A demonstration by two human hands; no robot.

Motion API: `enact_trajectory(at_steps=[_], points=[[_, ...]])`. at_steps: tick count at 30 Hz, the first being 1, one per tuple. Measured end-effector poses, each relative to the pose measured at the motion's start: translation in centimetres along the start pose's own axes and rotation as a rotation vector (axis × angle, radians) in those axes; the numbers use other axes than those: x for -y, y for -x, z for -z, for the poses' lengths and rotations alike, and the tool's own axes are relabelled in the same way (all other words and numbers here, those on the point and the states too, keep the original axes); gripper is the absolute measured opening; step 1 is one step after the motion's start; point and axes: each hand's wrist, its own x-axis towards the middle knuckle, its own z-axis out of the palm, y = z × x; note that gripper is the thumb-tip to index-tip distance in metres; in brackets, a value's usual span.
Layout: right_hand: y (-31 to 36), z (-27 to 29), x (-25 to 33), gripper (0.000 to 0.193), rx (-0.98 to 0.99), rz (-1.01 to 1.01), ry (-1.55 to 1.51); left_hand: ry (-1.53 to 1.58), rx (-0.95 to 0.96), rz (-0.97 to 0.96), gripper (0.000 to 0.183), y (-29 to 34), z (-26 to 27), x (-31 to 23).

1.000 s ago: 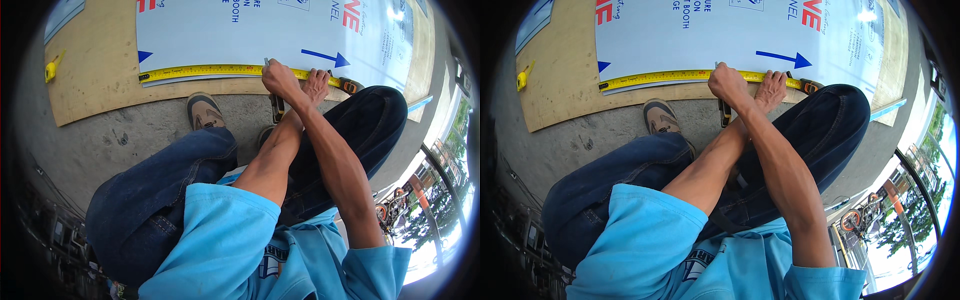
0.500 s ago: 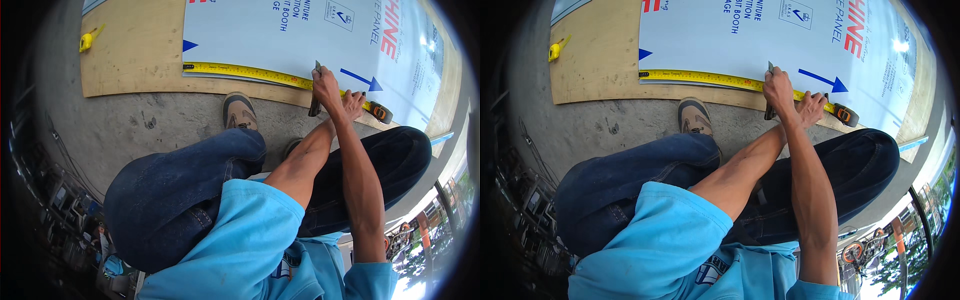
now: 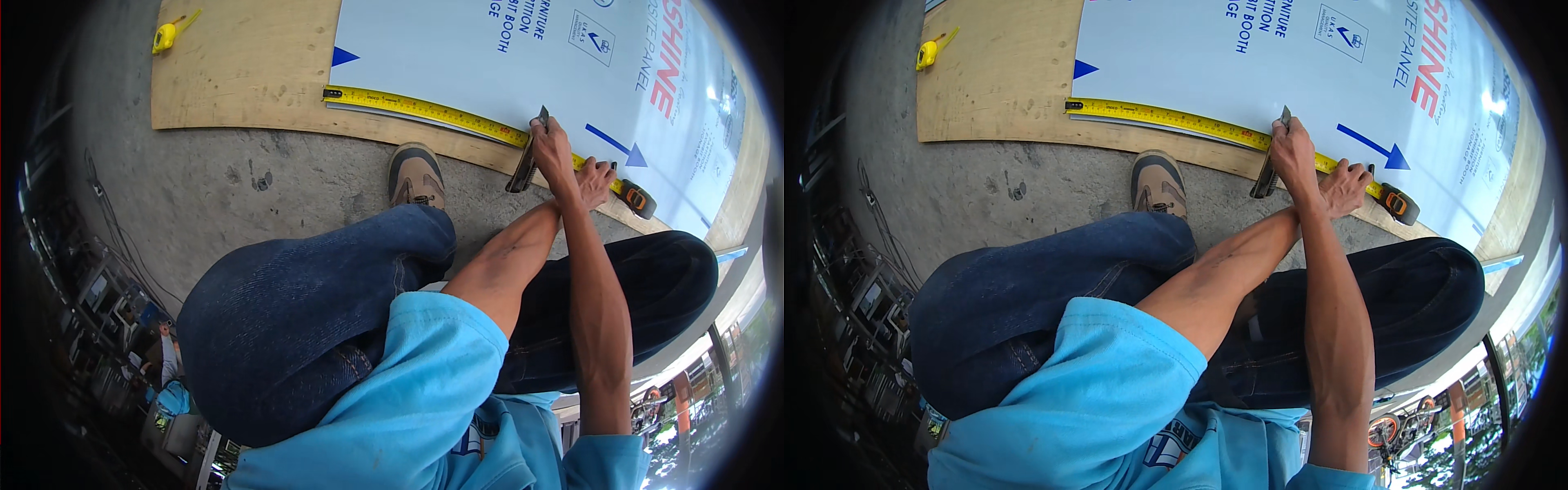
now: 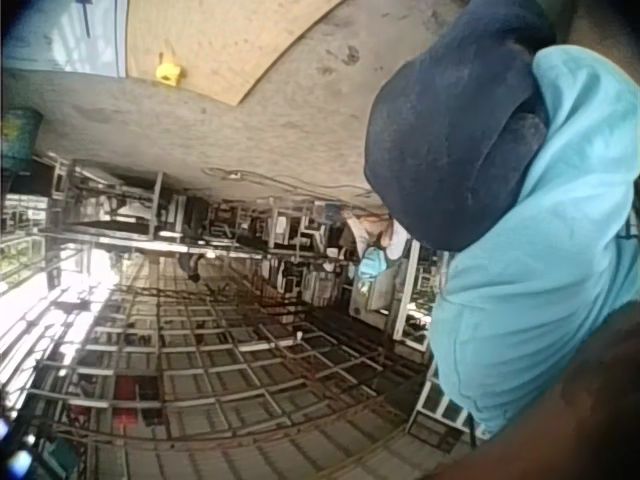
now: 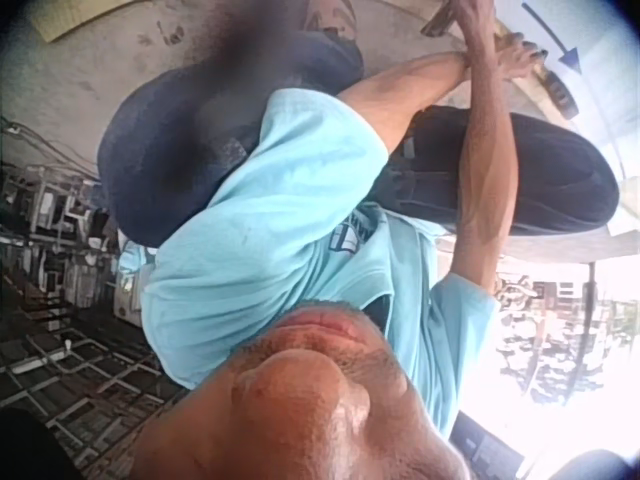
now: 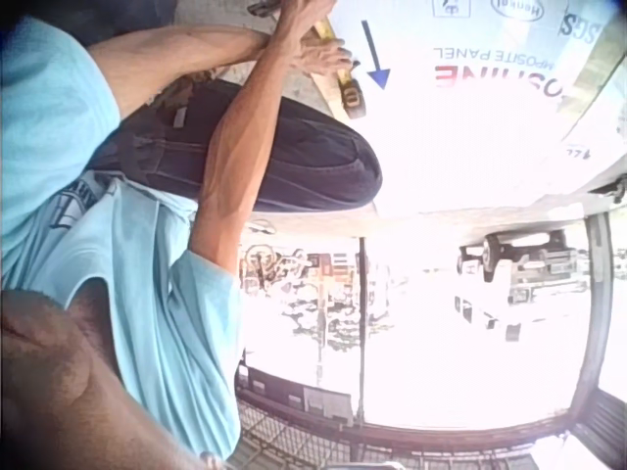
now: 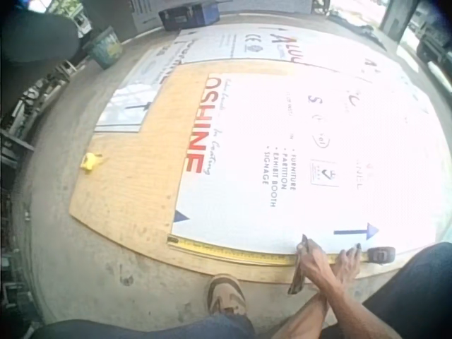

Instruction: Measure and mark composite panels using a tape measure and a straight edge, then cut or score them using a utility knife.

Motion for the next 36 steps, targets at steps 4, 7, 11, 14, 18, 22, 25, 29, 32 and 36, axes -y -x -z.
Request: enact_trajectory(at_steps=[4, 7, 11, 14, 18, 22, 25, 29, 32, 36], points=[[-0.2, 1.0, -0.7, 0.033, -0.008, -0.025, 0.016, 0.024, 0.031, -0.023, 0.017, -0.4, 0.7, -0.5], [-0.1, 1.4, 0.5, 0.033, -0.008, -0.021, 0.022, -0.011, 0.043, -0.066, 0.017, -0.6, 0.8, -0.2], [0.5, 0.4, 0.9, 0.034, 0.034, -0.033, 0.071, -0.075, 0.051, -0.112, 0.018, -0.2, 0.0, -0.3], [1.2, 0.2, 0.0, 0.031, -0.044, 0.169, 0.32, -0.108, 0.065, -0.128, 0.019, -0.8, -0.1, -1.3], [0.3, 1.9, 1.3, 0.028, 0.07, -0.087, 0.131, -0.197, 0.092, -0.13, 0.023, -1.5, -0.8, -1.9], [-1.3, 3.8, -0.6, 0.03, 0.328, 0.277, -0.017, -0.253, 0.249, -0.076, 0.029, -2.3, -0.5, -3.6], [-0.5, 3.8, 0.3, 0.044, 0.297, 0.668, 0.374, -0.241, 0.22, -0.087, 0.03, -2.0, -0.6, -3.5], [-0.9, 3.0, 0.1, 0.055, 0.264, 0.619, 0.504, -0.214, 0.21, -0.088, 0.03, -2.4, -0.5, -3.7], [-1.1, 3.1, -0.4, 0.042, 0.271, 0.432, 0.145, -0.217, 0.212, -0.09, 0.03, -2.3, -0.8, -3.3], [-1.5, 3.4, -0.7, 0.021, 0.205, 0.813, 0.373, -0.207, 0.227, -0.065, 0.029, -2.2, -0.8, -3.2]])
